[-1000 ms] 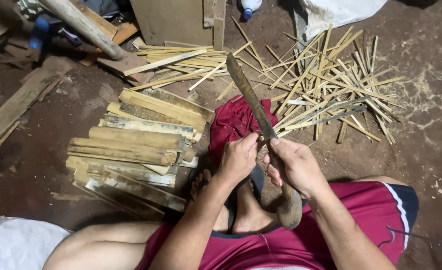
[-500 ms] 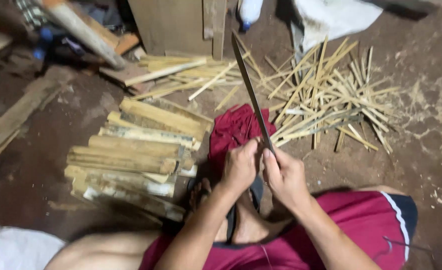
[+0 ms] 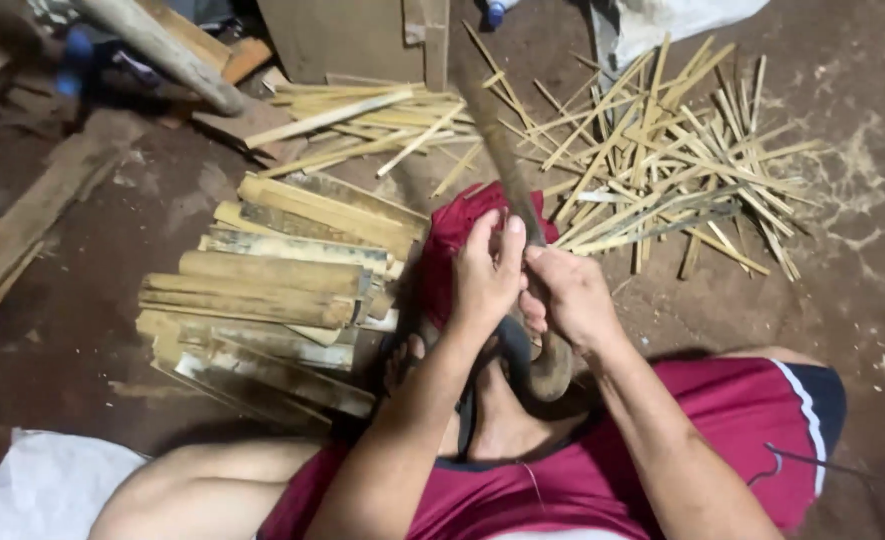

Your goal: Splitting bamboo pieces into thin strips using a large knife.

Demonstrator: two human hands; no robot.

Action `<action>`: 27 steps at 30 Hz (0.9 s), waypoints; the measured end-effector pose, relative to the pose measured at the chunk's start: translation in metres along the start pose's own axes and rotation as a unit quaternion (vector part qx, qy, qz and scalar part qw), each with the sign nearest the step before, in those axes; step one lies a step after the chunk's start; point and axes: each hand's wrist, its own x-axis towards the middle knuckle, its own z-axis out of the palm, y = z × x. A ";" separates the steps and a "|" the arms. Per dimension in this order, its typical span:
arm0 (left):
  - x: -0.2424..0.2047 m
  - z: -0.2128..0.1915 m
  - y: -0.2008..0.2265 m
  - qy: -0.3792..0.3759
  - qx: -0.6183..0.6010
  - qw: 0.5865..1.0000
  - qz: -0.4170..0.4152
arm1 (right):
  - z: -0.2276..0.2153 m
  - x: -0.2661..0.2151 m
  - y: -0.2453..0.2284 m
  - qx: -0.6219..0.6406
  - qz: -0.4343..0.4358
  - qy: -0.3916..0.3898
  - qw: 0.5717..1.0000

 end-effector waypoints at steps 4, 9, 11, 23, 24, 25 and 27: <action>0.031 0.000 -0.044 0.072 -0.029 0.992 0.100 | -0.031 0.034 -0.010 0.003 -0.024 0.097 0.995; 0.054 -0.019 -0.090 0.294 0.288 0.836 0.364 | -0.130 0.102 0.069 -0.136 0.010 0.222 0.965; 0.050 -0.028 -0.089 0.194 0.198 0.924 0.262 | -0.153 0.112 0.076 -0.067 0.029 0.283 0.956; 0.053 -0.042 -0.081 0.128 0.031 0.985 0.111 | -0.273 0.112 0.002 0.111 -0.048 0.334 0.935; 0.049 -0.039 -0.080 0.129 0.055 0.986 0.089 | -0.276 0.107 0.009 0.031 -0.033 0.298 0.954; 0.056 -0.029 -0.102 0.136 0.053 0.985 0.096 | -0.244 0.098 0.007 0.031 -0.040 0.291 0.955; 0.060 -0.007 -0.153 0.103 0.068 0.992 0.007 | -0.184 0.068 0.013 -0.071 0.023 0.265 0.961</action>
